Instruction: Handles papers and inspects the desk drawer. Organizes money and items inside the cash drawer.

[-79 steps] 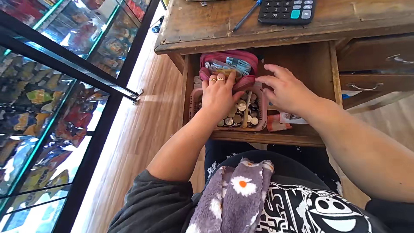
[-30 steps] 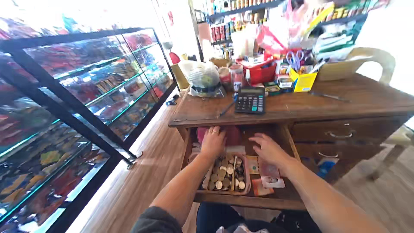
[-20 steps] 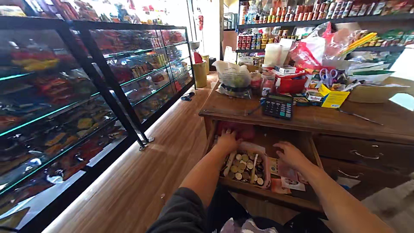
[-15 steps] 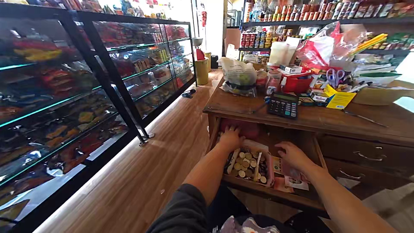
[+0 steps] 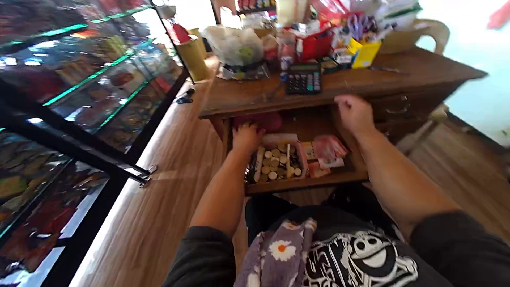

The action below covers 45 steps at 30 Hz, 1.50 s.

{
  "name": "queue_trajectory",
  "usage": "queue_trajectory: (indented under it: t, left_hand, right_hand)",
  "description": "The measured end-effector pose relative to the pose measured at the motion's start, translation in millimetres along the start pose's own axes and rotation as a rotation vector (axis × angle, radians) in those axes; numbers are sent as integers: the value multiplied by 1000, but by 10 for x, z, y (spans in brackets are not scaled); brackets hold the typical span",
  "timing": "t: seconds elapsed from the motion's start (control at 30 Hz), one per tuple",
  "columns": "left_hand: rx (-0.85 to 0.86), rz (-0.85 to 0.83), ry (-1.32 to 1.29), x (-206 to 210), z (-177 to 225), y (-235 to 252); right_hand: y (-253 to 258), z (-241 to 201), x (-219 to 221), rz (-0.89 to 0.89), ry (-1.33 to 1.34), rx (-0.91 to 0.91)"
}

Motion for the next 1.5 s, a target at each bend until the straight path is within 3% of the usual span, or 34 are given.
queue_trajectory:
  t: [0.17,0.27,0.33,0.43,0.53,0.67,0.77,0.87,0.97,1.07,1.17,1.5]
  left_hand:
    - [112,22,1,3,133,24]
    - [212,34,-7,11,205,5]
    - [275,59,-9,-12,257,-7]
    - [329,61,-4,-4,282,-14]
    - [431,87,-16,59,246,0]
    - [617,165,-10,-69,418,-151]
    - [715,263,-56,-195,806,-670]
    - [800,294,-186,52,1038,-1486]
    - [803,375,-176,443,992,-1958]
    - [786,574,-36,569,917,-1983]
    - [798,654,44,629,893,-1923]
    - [784,691,114,659,936,-1879]
  right_hand:
    - [-94,653,-737,364,146,137]
    - [-403,1226,-942,333,5,272]
    - [-736,1633,-879,132,-72,445]
    - [-1707,2171,-236,-268,-128,535]
    - [-2511,1947,358,-801,-335,526]
    - [-2466,1951,603,-962,-416,549]
    - [-2361,2138,719,-961,-395,537]
    - [-2263,2239,789,-960,-341,558]
    - [-2189,2369,890,-943,-311,545]
    - [-2087,2418,910,-993,-383,543]
    - [-2026,2425,930,-1012,-397,579]
    - [-2023,2549,946,-967,-319,583]
Point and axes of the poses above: each hand's wrist, its own y-axis towards the middle knuckle, its own x-axis out of the palm, z = x × y, the point moved 5 cm from there along y, towards the middle knuckle, and after that the axes turned 9 degrees about z, right-handed, at the moved point
